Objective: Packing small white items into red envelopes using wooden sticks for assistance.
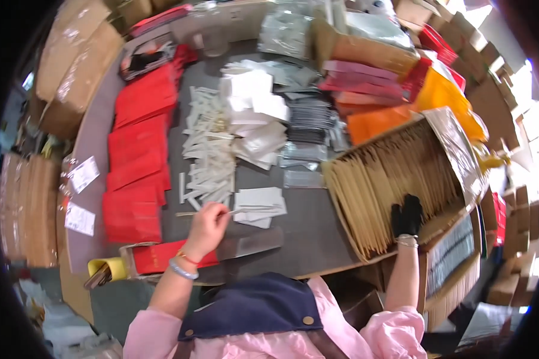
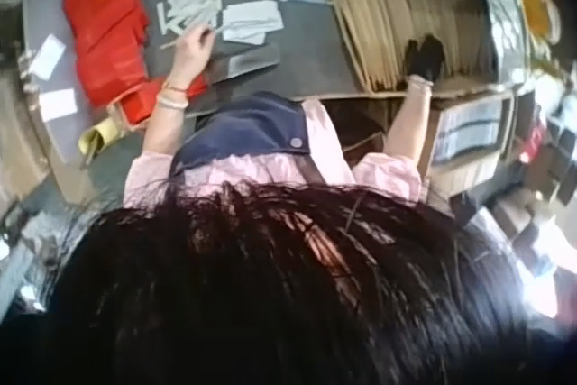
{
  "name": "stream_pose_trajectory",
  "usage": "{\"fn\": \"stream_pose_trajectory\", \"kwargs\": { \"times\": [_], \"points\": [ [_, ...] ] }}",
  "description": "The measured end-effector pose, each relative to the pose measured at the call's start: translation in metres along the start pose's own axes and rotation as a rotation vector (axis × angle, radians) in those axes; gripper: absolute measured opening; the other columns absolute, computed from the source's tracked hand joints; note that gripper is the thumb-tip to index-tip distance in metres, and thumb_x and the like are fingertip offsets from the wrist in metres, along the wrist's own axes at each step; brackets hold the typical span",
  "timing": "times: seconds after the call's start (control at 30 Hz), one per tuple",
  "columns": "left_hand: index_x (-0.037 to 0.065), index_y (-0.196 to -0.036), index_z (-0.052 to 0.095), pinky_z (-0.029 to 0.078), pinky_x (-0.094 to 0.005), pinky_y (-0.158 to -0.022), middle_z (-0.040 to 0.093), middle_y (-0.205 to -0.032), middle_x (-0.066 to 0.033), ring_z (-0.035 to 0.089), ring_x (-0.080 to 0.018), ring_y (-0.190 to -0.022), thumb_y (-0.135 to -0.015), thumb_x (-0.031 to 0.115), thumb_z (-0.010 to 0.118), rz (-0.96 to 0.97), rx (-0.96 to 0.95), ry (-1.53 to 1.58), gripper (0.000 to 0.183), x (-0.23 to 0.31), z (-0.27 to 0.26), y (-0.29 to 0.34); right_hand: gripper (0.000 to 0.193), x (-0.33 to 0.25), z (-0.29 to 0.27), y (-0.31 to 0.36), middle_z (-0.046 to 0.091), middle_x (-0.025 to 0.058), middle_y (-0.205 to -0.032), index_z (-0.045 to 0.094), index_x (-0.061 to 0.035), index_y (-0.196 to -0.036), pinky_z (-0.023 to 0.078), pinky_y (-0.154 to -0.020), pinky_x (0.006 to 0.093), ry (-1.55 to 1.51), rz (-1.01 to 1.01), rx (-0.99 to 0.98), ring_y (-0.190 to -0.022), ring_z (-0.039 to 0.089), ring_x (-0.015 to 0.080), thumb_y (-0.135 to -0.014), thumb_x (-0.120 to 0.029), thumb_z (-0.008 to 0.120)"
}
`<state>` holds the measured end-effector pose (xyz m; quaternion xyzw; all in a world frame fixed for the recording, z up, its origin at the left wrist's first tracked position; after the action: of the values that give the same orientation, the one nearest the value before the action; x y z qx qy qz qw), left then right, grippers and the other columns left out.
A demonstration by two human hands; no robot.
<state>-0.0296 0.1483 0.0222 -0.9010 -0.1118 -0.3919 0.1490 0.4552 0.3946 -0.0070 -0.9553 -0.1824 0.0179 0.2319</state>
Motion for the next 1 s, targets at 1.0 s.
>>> {"fn": "stream_pose_trajectory", "kwargs": {
  "times": [1.0],
  "points": [
    [0.002,-0.091,0.060,0.051,-0.0386,-0.068,0.064,-0.081,-0.0126,0.063,-0.0314,-0.074,-0.067,0.011,0.084,-0.135,-0.108,-0.101,0.035,-0.038,0.036,-0.024,0.011,-0.271,0.013,0.067,0.061,0.0094,-0.087,0.054,-0.0017,-0.109,0.048,-0.067,0.0316,-1.436,0.312,-0.447,-0.075,0.059,0.0192,-0.099,-0.007,0.053]
  ]
}}
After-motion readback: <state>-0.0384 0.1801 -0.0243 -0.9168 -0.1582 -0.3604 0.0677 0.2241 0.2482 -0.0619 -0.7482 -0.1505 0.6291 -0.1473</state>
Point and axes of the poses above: each hand's wrist, its own y-axis away from the middle knuckle, its own z-axis out of the palm, x = y × z, the point moved 7 cm from there along -y, towards the middle knuckle
